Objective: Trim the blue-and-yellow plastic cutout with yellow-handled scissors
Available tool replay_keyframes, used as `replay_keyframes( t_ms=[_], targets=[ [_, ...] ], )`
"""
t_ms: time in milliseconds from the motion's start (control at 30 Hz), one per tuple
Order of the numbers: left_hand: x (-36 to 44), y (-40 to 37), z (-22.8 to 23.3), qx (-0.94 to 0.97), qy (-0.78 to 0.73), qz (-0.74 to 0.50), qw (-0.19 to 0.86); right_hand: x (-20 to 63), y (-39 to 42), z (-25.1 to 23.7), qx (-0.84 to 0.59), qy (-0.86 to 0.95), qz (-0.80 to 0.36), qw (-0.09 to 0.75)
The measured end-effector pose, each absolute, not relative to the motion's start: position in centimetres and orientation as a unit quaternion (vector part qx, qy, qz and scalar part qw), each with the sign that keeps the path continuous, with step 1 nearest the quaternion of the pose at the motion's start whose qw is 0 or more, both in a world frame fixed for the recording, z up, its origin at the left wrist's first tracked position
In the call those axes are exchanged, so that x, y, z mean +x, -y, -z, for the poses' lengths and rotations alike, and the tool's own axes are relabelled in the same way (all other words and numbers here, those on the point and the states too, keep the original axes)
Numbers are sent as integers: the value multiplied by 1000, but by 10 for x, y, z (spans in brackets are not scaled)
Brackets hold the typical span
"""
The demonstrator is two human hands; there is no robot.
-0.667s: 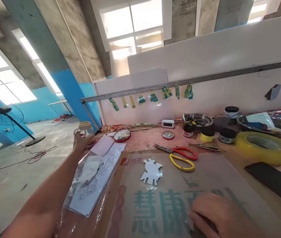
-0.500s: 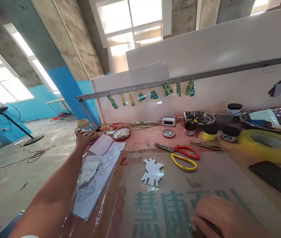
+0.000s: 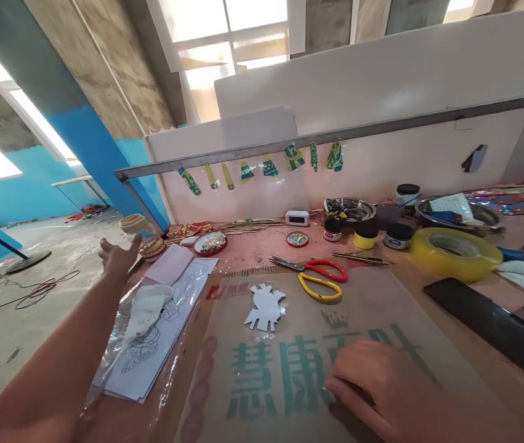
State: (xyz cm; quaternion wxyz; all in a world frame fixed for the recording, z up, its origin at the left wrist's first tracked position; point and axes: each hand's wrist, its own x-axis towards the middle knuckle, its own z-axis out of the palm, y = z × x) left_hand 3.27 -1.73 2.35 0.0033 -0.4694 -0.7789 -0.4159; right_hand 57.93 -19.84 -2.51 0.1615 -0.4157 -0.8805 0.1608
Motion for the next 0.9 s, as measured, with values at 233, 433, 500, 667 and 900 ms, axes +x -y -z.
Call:
replay_keyframes(
  t_ms=[233,433,500,667,900],
  targets=[
    [115,41,-57,-547,755,354,72,580,198,24,-406,889,-180,110],
    [249,100,-15,-780,615,101,-45,583,195,33,-381,900,-162,139],
    [281,118,-1,-814,576,74,-10,584,194,33,-380,902,-149,141],
    [326,135,17,-830,551,85,15,584,192,30,-384,903,-133,142],
    [340,134,20,-799,589,110,-52,584,191,23,-389,900,-140,138]
  ],
)
